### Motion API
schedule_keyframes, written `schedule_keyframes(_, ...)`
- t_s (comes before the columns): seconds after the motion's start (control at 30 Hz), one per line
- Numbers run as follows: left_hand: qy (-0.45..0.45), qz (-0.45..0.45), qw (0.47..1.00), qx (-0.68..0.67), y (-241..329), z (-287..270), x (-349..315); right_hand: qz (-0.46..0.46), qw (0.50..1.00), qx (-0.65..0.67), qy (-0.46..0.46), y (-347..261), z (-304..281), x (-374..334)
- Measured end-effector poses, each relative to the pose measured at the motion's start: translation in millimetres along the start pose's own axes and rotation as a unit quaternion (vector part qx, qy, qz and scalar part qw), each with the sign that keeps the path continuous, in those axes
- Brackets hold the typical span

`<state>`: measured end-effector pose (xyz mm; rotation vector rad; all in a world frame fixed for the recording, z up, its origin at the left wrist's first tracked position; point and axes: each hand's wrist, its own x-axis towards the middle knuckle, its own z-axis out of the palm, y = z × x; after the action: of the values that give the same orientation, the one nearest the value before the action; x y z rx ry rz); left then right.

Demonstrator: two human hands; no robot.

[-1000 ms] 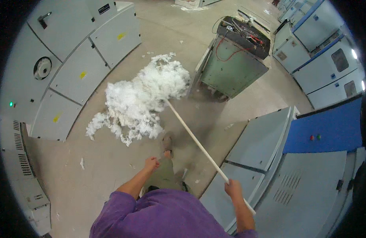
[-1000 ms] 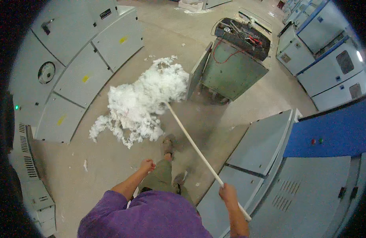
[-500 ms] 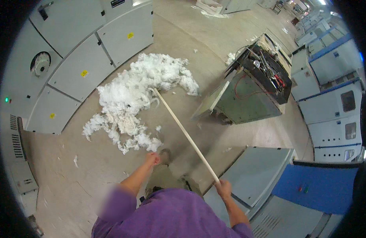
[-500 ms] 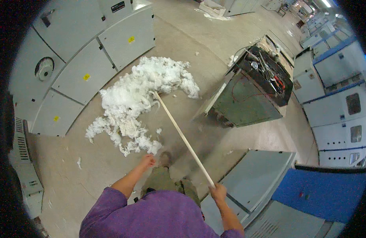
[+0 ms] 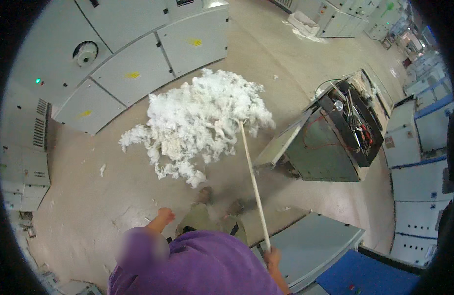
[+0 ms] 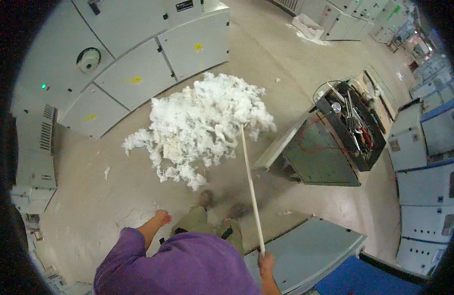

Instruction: The person sweeps scattered white fibrous debris on the factory floor using a long-handled broom, gathering it into a central pile between rows of industrial machines. The person moves around the area to collect the material and then walks away from the pile.

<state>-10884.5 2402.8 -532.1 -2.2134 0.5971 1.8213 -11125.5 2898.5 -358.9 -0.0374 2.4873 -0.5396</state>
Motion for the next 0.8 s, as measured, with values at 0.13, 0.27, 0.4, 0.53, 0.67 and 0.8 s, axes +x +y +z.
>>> schedule_keyframes(0.13, -0.026, 0.145, 0.983, 0.11, -22.3, 36.9, -37.6, -0.076, 0.989, -0.125, -0.013, -57.0, -4.9, 140.8)
schedule_keyframes(0.27, -0.037, 0.197, 0.977, 0.073, -13.2, 63.5, -76.8, -0.121, 0.992, -0.024, -0.003, -163.1, 8.3, 239.0)
schedule_keyframes(0.4, -0.059, 0.215, 0.975, 0.023, -0.8, 58.0, -80.0, -0.2, 0.978, -0.04, 0.051, -201.2, 21.0, 249.2)
schedule_keyframes(0.53, -0.033, 0.257, 0.947, 0.189, 0.2, 29.4, -40.4, -0.108, 0.992, 0.057, -0.002, -164.8, -1.7, 198.8)
schedule_keyframes(0.67, 0.022, 0.064, 0.998, 0.002, 27.9, 17.2, 3.8, 0.064, 0.967, 0.184, -0.162, -167.8, -37.7, 130.0)
schedule_keyframes(0.8, -0.043, 0.09, 0.993, 0.068, 104.2, 33.8, 16.9, 0.197, 0.94, 0.205, -0.187, -237.0, -66.4, 59.5)
